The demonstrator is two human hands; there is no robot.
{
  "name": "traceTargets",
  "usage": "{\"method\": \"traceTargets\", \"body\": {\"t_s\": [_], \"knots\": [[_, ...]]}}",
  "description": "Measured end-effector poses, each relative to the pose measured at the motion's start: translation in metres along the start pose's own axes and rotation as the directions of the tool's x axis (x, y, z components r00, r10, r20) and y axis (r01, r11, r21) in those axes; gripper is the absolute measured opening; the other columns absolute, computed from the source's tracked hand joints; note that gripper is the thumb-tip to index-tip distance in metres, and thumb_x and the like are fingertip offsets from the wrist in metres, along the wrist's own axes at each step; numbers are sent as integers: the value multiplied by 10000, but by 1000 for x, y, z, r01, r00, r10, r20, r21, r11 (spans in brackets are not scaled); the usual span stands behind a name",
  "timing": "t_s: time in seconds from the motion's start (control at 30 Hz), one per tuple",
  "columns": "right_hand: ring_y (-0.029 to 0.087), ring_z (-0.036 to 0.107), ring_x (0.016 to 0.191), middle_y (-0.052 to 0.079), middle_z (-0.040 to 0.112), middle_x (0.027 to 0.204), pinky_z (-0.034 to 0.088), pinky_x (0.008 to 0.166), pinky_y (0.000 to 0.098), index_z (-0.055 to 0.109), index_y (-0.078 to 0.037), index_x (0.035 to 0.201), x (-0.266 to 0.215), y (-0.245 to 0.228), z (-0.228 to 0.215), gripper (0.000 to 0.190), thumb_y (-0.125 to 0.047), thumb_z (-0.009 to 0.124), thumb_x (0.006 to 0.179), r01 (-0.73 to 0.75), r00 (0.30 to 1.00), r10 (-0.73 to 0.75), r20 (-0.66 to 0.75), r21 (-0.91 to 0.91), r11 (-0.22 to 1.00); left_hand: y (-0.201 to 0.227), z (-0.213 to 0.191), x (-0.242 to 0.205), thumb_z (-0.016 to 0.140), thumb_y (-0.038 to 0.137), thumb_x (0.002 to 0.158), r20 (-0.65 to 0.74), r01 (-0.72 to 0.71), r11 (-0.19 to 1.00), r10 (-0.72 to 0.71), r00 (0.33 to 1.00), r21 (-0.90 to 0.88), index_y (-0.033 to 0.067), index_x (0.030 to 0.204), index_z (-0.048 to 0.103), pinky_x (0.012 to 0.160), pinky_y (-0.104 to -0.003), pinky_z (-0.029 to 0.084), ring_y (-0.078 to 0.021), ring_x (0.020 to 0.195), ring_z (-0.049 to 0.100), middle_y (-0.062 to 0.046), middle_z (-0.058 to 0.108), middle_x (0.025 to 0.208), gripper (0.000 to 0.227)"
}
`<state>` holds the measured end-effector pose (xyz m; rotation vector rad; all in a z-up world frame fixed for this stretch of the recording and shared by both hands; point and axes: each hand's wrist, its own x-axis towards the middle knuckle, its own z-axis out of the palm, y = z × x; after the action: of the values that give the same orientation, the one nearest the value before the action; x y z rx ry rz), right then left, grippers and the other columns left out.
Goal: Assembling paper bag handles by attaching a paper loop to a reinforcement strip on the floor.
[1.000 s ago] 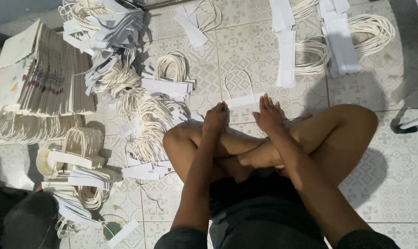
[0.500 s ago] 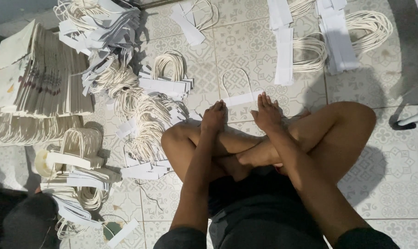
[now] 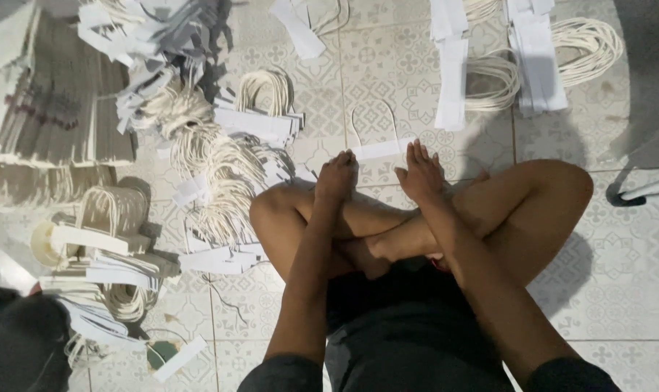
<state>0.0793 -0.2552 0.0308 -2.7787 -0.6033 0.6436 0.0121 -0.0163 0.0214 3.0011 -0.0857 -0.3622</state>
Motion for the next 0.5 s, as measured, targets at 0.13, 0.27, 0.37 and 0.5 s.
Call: {"method": "traceTargets", "body": {"t_s": [0.13,0.27,0.37,0.5], "knots": [[397,254,1559,242,189,1701,120,1279,596,243,5,1643,-6,-1,5,776,-468,437,1060,50,996,-49,-80,11,999,5,-4,-7,618,139,990,-19,4,1000,-4,1000,-27,36,1421,583,1020,-509,545,-342,1376,554,-163,535,1503,444],[440,231,1555,297,202,1681,105,1268,614,268,48,1634,-9,-22,-5,756,-346,554,1056,140,974,-140,-179,-13,990,4,-15,-8,641,99,979,-56,-1,997,-3,998,-79,28,1385,623,1025,-523,536,-357,1378,545,-175,554,1475,412],[442,252,1547,316,244,1661,105,1263,618,302,67,1616,-11,-44,-14,735,-282,604,1045,199,962,-194,-193,5,980,-1,3,-1,643,121,993,-106,-8,995,-3,994,-101,39,1372,634,1016,-514,537,-335,1380,540,-154,560,1465,388],[426,243,1551,287,241,1671,91,1273,595,295,41,1627,-4,-67,-9,748,-253,638,1031,236,959,-236,-156,-22,972,-2,9,-1,644,137,1007,-97,2,997,-10,995,-82,67,1387,624,1030,-498,534,-308,1399,520,-126,535,1486,387]]}}
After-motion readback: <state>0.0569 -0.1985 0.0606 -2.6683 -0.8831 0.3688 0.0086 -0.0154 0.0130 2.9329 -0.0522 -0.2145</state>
